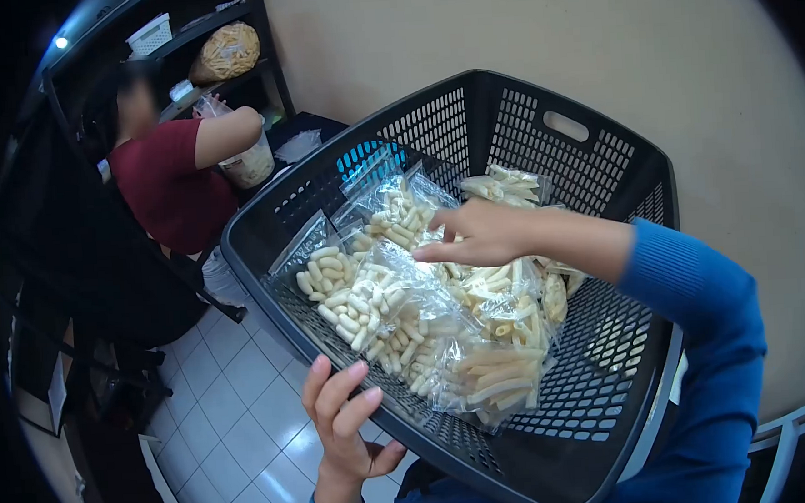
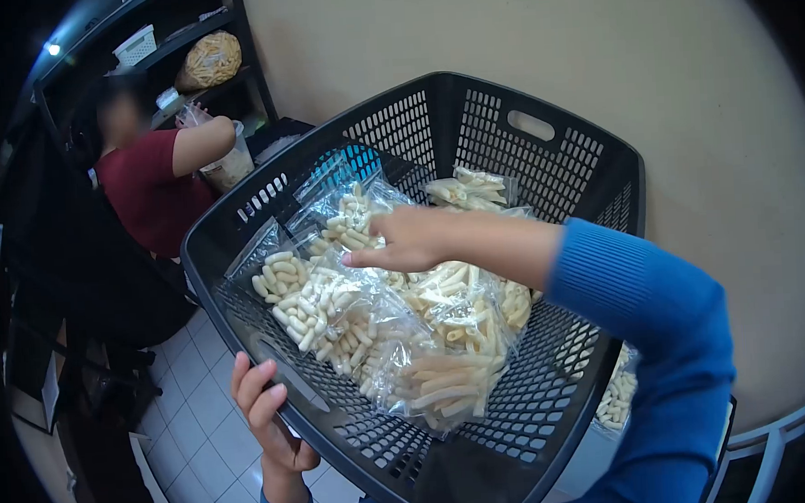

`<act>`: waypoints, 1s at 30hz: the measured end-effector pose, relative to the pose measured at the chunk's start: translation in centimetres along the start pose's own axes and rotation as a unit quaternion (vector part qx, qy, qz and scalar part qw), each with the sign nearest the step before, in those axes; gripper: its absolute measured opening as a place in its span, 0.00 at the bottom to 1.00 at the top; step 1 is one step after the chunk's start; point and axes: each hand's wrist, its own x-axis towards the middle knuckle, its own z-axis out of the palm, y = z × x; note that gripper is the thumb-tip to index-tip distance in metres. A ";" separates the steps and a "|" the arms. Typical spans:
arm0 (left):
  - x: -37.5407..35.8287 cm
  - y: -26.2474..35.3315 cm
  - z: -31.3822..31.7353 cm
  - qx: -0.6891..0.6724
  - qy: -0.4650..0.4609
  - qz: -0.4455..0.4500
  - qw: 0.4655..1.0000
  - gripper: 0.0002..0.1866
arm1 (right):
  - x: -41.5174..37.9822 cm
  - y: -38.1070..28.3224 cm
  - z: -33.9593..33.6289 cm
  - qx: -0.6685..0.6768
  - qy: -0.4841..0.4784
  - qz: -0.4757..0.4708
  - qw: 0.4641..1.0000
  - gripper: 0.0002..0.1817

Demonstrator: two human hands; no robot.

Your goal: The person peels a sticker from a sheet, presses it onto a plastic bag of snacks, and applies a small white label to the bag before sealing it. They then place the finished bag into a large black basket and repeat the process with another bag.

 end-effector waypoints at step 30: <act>-0.1 0.2 2.3 0.038 0.092 -0.010 0.995 0.20 | 5.0 0.5 4.7 0.402 0.078 -0.064 0.910 0.30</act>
